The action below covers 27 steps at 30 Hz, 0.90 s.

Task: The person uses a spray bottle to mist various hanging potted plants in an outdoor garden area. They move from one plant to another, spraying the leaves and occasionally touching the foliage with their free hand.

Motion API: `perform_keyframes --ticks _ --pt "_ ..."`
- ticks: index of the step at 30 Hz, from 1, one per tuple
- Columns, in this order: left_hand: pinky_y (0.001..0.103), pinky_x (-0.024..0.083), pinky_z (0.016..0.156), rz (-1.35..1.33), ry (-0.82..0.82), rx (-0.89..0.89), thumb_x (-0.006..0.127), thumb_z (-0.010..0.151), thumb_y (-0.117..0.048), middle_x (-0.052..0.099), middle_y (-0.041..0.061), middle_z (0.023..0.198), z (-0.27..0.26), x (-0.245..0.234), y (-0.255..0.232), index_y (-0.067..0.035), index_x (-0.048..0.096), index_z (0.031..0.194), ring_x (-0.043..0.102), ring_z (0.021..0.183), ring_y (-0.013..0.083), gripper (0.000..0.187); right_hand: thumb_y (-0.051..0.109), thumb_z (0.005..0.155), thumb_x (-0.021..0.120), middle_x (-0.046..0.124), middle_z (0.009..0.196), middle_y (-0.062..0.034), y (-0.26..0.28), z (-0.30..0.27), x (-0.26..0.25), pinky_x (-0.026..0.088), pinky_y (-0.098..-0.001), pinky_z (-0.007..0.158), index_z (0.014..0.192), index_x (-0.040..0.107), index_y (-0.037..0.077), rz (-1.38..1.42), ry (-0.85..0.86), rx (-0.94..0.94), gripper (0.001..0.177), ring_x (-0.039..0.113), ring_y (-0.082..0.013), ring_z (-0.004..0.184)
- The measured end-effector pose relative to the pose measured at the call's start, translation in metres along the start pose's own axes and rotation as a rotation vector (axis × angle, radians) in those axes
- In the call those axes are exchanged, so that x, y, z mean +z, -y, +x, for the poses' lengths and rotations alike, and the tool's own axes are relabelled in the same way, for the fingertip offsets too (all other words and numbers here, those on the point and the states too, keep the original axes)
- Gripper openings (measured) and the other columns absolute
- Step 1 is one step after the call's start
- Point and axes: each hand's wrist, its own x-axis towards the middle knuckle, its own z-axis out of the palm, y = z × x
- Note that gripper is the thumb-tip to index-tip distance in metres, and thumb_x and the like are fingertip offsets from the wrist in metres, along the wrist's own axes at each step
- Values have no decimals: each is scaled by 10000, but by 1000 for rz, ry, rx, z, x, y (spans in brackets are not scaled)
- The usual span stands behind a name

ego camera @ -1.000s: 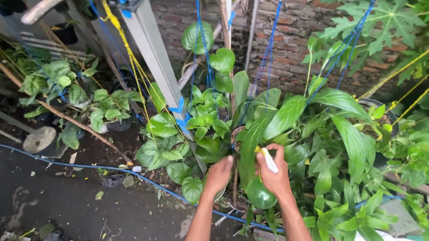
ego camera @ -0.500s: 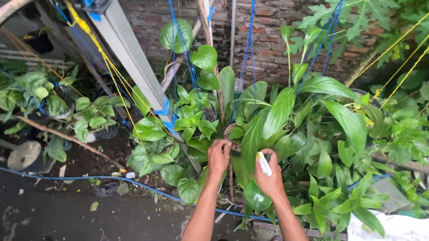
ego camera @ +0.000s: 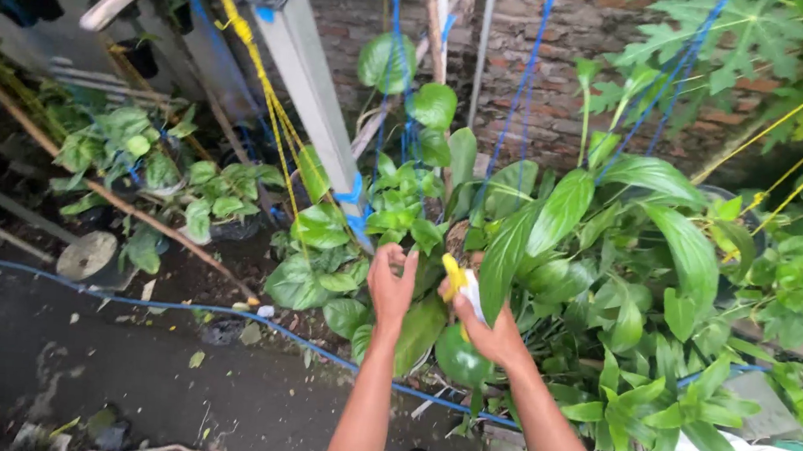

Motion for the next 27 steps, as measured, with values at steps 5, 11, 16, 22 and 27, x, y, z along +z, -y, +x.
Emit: perform_keyframes --ticks 5,11,16,22,27 --pt "435 584 752 28 4 2 696 964 -160 676 186 971 19 -17 -11 1 599 1208 705 893 319 308 180 997 550 707 671 -93 46 43 24 602 -291 514 1404 363 -3 163 -67 59 484 698 -173 511" --pt "436 592 801 131 24 -13 814 852 -174 602 137 1073 27 -24 -4 -75 582 1255 694 928 305 475 292 972 597 726 894 -238 65 53 21 604 -499 760 1519 264 17 99 44 -15 696 738 -340 779" --pt "405 600 818 158 26 17 797 872 -184 595 107 1082 31 -21 2 -94 618 1213 701 942 282 396 239 1031 514 704 682 -90 35 55 18 608 -308 536 1431 349 20 124 -88 41 485 705 -186 524" --pt "408 598 846 193 50 -35 780 892 -200 598 89 1104 33 -23 8 -111 636 1219 702 979 264 369 199 995 496 721 998 -205 48 53 8 577 -485 870 1566 211 56 223 40 -43 654 725 -299 893" --pt "400 597 835 184 41 -27 764 906 -191 602 94 1110 36 -21 11 -106 629 1235 701 988 255 366 233 1035 506 700 612 -98 38 61 11 559 -313 499 1392 401 -7 169 -95 11 443 702 -198 505"
